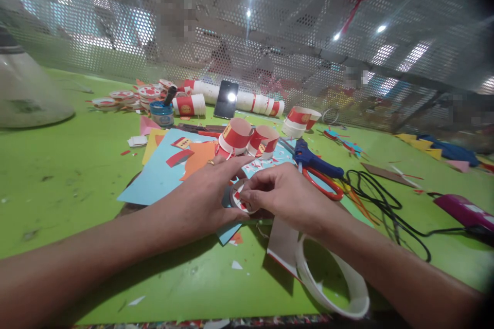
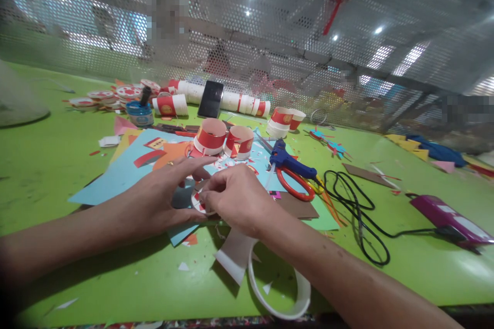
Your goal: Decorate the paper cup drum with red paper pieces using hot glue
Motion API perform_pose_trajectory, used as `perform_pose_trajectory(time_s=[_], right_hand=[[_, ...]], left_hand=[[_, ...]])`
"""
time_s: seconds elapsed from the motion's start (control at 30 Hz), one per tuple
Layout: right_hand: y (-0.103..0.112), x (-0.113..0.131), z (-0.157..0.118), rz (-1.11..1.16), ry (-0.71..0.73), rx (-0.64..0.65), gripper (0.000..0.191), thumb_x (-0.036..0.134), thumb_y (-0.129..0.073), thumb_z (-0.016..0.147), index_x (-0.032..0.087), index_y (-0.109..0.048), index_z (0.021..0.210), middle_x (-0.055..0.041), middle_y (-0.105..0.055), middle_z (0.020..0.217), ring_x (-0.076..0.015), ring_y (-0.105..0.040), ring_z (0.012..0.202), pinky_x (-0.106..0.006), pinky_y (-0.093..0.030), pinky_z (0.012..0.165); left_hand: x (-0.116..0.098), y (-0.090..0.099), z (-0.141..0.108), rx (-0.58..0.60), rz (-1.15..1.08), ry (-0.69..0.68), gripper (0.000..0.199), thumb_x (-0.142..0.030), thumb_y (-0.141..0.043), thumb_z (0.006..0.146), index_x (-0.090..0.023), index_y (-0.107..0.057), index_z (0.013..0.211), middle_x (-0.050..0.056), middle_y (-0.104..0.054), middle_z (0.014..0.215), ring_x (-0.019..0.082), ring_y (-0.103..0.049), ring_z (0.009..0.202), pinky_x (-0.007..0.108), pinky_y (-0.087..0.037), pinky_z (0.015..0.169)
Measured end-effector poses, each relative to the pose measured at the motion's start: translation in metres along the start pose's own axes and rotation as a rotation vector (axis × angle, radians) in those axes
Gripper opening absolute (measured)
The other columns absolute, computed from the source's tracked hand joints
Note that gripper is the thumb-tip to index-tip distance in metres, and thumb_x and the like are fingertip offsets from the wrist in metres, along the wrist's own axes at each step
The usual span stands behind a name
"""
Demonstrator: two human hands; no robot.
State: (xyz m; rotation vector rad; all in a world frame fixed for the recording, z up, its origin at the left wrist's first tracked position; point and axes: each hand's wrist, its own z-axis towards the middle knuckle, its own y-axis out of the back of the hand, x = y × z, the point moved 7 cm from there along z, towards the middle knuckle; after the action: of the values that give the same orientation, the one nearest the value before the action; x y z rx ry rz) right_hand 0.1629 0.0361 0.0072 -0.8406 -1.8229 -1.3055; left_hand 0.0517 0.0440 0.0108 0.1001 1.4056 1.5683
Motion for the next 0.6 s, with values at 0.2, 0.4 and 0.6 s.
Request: perform_pose_trajectory(time_s=[0.2, 0.4, 0.6], right_hand=[[0.0021, 0.0019, -0.0009, -0.048, 0.018, -0.030, 0.016, 0.003, -0.059, 0.070, 0.014, -0.069, 0.064, -0.0032, -0.067, 0.062, -0.0120, -0.057, 0.058, -0.022, -0.048, 0.054], [0.0056, 0.0017, -0.0006, -0.133, 0.062, -0.061, 0.014, 0.005, -0.060, 0.068, 0.015, -0.069, 0.064, -0.0026, -0.068, 0.062, -0.0140, -0.060, 0.059, -0.024, -0.048, 0.054], [0.0039, 0.0028, -0.0013, -0.091, 0.067, -0.066, 0.015, 0.004, -0.058, 0.068, 0.015, -0.068, 0.064, -0.0008, -0.065, 0.059, -0.0107, -0.056, 0.053, -0.022, -0.046, 0.050]], left_hand=[[0.0000, 0.0001, 0.0008, -0.006, 0.000, -0.003, 0.066, -0.027, -0.073, 0.074, -0.017, -0.045, 0.133, 0.013, -0.064, 0.117, 0.031, -0.059, 0.110, 0.047, -0.048, 0.092], [0.0019, -0.0004, -0.0011, -0.012, -0.018, 0.003, 0.069, -0.026, -0.073, 0.073, -0.017, -0.043, 0.135, 0.013, -0.064, 0.119, 0.030, -0.059, 0.110, 0.046, -0.048, 0.092], [0.0020, 0.0013, 0.0001, -0.022, -0.018, 0.003, 0.071, -0.026, -0.074, 0.072, -0.020, -0.042, 0.136, 0.012, -0.064, 0.121, 0.030, -0.059, 0.111, 0.045, -0.049, 0.090]])
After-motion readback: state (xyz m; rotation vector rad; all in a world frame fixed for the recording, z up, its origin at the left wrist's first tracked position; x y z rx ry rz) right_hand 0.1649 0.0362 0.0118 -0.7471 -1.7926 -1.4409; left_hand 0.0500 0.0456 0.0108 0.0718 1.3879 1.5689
